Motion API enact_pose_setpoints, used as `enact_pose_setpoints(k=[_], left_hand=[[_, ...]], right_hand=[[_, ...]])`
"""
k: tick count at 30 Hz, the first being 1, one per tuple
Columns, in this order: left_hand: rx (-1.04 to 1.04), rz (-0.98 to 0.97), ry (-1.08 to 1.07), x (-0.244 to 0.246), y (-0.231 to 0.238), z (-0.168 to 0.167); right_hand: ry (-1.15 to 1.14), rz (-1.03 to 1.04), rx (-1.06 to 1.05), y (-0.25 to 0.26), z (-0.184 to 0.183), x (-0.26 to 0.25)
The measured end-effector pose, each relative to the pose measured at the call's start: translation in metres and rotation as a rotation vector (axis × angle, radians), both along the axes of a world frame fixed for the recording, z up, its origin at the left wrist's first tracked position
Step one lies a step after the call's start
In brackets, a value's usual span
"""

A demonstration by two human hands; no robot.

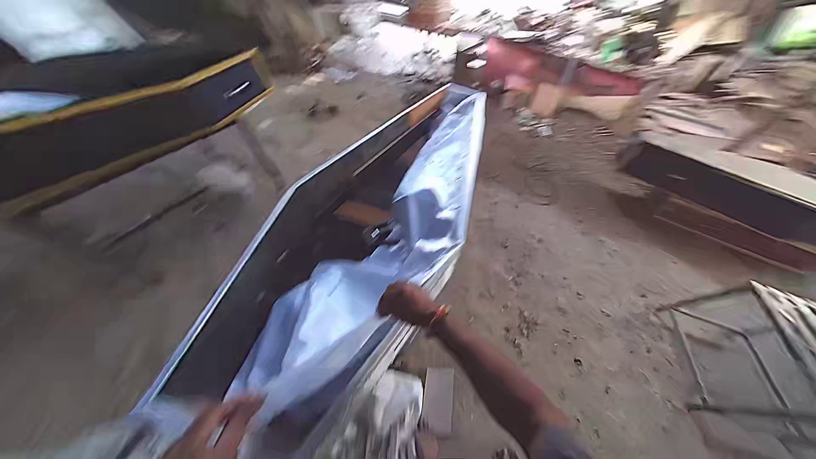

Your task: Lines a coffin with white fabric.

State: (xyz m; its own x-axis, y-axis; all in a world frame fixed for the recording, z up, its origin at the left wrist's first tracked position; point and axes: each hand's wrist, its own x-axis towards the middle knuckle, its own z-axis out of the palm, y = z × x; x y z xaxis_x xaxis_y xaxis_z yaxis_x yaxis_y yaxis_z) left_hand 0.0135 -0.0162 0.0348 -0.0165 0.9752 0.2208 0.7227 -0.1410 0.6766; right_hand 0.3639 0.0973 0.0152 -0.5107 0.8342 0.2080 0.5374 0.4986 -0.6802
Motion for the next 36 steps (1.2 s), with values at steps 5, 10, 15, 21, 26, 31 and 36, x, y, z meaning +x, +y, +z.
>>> enact_pose_setpoints(k=[5,10,15,21,26,31,36], left_hand=[[0.044,0.139,0.064,0.0,0.008,-0.005],[0.057,0.108,-0.064,-0.003,0.019,0.004],[0.072,0.045,-0.076,-0.004,0.026,0.008],[0.044,0.074,-0.1,-0.006,0.031,0.012],[0.044,0.075,-0.097,-0.005,0.036,0.018],[-0.034,0.09,-0.116,-0.008,0.041,0.031],[-0.016,0.1,-0.113,-0.008,0.047,0.037]], right_hand=[[0.05,-0.104,-0.175,0.005,0.007,0.003],[0.112,-0.134,-0.244,0.005,0.001,0.016],[0.16,-0.173,-0.244,0.012,0.005,0.026],[0.162,-0.217,-0.307,0.016,0.017,0.021],[0.114,-0.205,-0.308,0.023,0.019,0.03],[0.166,-0.172,-0.271,0.028,0.013,0.032],[0.222,-0.216,-0.256,0.03,0.017,0.03]])
